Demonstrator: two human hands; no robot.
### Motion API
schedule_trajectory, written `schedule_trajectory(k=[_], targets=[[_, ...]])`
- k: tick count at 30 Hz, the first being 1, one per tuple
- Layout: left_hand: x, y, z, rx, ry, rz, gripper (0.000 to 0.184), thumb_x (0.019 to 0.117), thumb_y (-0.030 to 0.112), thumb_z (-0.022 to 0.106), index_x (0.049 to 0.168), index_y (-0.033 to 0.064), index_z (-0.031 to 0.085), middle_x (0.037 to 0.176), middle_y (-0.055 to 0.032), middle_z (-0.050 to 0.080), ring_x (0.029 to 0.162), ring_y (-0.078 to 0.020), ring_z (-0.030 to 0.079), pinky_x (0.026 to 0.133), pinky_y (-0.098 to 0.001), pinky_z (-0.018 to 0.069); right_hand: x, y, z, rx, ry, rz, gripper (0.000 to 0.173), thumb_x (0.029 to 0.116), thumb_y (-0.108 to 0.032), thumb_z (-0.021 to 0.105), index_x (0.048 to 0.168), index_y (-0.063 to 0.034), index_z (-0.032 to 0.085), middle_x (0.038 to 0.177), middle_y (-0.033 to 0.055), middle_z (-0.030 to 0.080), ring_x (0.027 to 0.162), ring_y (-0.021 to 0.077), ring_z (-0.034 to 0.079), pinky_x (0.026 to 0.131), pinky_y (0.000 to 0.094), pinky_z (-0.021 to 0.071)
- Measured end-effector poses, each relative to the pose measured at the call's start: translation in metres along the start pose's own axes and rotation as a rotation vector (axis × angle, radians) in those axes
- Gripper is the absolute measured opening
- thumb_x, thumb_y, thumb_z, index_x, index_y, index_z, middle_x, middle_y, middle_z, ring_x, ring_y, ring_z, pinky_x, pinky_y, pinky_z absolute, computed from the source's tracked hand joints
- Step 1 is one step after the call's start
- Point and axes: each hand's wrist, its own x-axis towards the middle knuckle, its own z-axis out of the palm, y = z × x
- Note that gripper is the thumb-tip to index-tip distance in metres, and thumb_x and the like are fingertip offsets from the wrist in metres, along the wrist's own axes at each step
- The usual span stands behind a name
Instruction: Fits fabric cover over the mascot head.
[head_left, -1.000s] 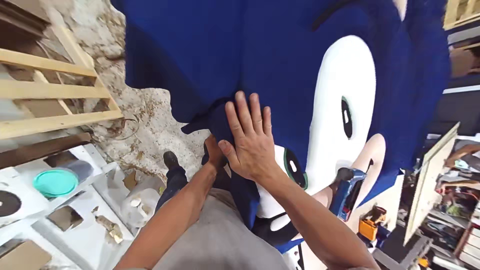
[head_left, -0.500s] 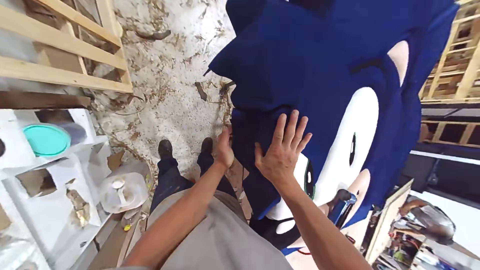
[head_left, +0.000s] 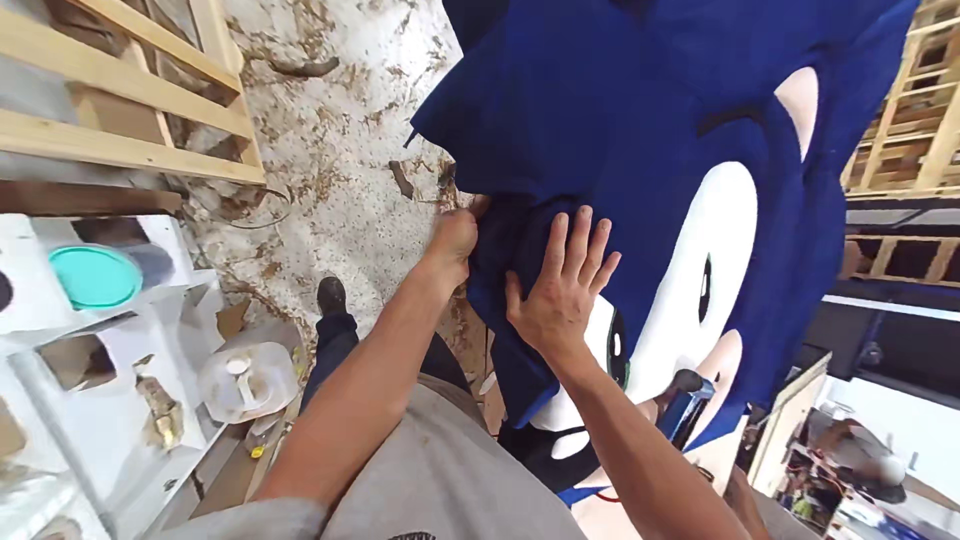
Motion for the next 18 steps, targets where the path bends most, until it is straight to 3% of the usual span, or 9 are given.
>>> schedule_trajectory(k=[2, 3, 5, 8, 10, 12, 14, 16, 18], targets=[[0.019, -0.004, 0.003, 0.001, -0.017, -0.063, 0.035, 0.1055, 0.038, 0.052, 0.113, 0.0068, 0.067, 0.096, -0.0075, 0.071, 0.087, -0.0176, 0.069, 0.076, -0.0401, 0.0591, 0.0, 0.001, 0.0, -0.005, 0.002, 0.007, 0.097, 0.0854, -0.053, 0.064, 0.164, -0.0128, 0.024, 0.17, 0.0183, 0.018, 0.156, 0.0448, 0.012, 0.116, 0.0773, 0.0116], [0.026, 0.0, 0.0, 0.041, 0.031, 0.049, 0.031, 0.1048, 0.033, 0.054, 0.112, 0.0058, 0.068, 0.095, -0.0068, 0.071, 0.087, -0.0163, 0.069, 0.077, -0.0392, 0.059, 0.002, 0.001, 0.0, -0.005, 0.008, 0.008, 0.097, 0.0852, -0.053, 0.064, 0.164, -0.0131, 0.025, 0.17, 0.0183, 0.018, 0.156, 0.0448, 0.012, 0.116, 0.0772, 0.0112], [0.033, 0.008, -0.017, -0.056, 0.046, 0.336, 0.036, 0.1063, 0.028, 0.041, 0.126, 0.0057, 0.061, 0.11, -0.0061, 0.07, 0.102, -0.0175, 0.067, 0.087, -0.0414, 0.057, 0.001, 0.002, 0.0, -0.001, 0.005, 0.013, 0.096, 0.0853, -0.053, 0.064, 0.163, -0.0132, 0.026, 0.169, 0.019, 0.02, 0.155, 0.0459, 0.013, 0.116, 0.0773, 0.0113], [0.006, 0.03, -0.025, -0.185, -0.194, 0.514, 0.047, 0.1019, 0.032, 0.028, 0.139, 0.0119, 0.051, 0.134, -0.0067, 0.063, 0.123, -0.0227, 0.06, 0.101, -0.0497, 0.0509, 0.003, 0.001, 0.001, 0.009, 0.008, 0.023, 0.095, 0.0852, -0.053, 0.064, 0.164, -0.015, 0.026, 0.169, 0.0187, 0.019, 0.155, 0.0459, 0.013, 0.116, 0.0777, 0.0105], [-0.023, 0.044, -0.016, 0.087, -0.26, 0.567, 0.04, 0.1077, 0.034, 0.041, 0.137, 0.0095, 0.054, 0.123, -0.0034, 0.068, 0.112, -0.0152, 0.066, 0.098, -0.0411, 0.0564, 0.002, -0.001, 0.001, 0.022, 0.011, 0.031, 0.096, 0.0843, -0.053, 0.066, 0.164, -0.0162, 0.026, 0.17, 0.0179, 0.018, 0.156, 0.0453, 0.012, 0.116, 0.0771, 0.0097], [-0.036, 0.069, 0.005, 0.437, -0.26, 0.7, 0.029, 0.1069, 0.029, 0.052, 0.098, 0.0072, 0.068, 0.088, 0.0018, 0.072, 0.082, -0.0067, 0.071, 0.078, -0.0313, 0.0618, 0.001, -0.001, 0.001, 0.036, 0.016, 0.038, 0.096, 0.0832, -0.052, 0.066, 0.163, -0.0166, 0.028, 0.17, 0.0169, 0.019, 0.156, 0.0442, 0.012, 0.117, 0.0769, 0.0094], [-0.043, 0.109, 0.04, 0.788, -0.384, 0.816, 0.042, 0.1059, 0.029, 0.05, 0.068, 0.0136, 0.058, 0.061, 0.0067, 0.058, 0.055, -0.002, 0.057, 0.054, -0.0259, 0.0499, 0.001, 0.001, 0.001, 0.045, 0.015, 0.04, 0.094, 0.0834, -0.051, 0.066, 0.163, -0.0168, 0.03, 0.17, 0.0164, 0.02, 0.156, 0.0437, 0.013, 0.117, 0.0767, 0.0098], [-0.045, 0.15, 0.096, 0.905, -0.543, 0.716, 0.045, 0.1104, 0.029, 0.042, 0.075, 0.0092, 0.062, 0.061, 0.0035, 0.063, 0.051, -0.005, 0.059, 0.048, -0.0244, 0.0511, 0.001, 0.002, 0.001, 0.047, 0.015, 0.041, 0.092, 0.0833, -0.05, 0.064, 0.162, -0.0176, 0.031, 0.17, 0.016, 0.021, 0.156, 0.043, 0.013, 0.117, 0.076, 0.0098], [-0.036, 0.174, 0.152, 1.16, -0.521, 0.621, 0.041, 0.1121, 0.033, 0.038, 0.094, 0.0089, 0.067, 0.076, 0.0031, 0.068, 0.063, -0.004, 0.063, 0.058, -0.0219, 0.0516, 0.0, 0.002, 0.001, 0.045, 0.011, 0.046, 0.091, 0.0842, -0.05, 0.063, 0.163, -0.0187, 0.029, 0.17, 0.0145, 0.02, 0.156, 0.0421, 0.013, 0.117, 0.0754, 0.0099]])
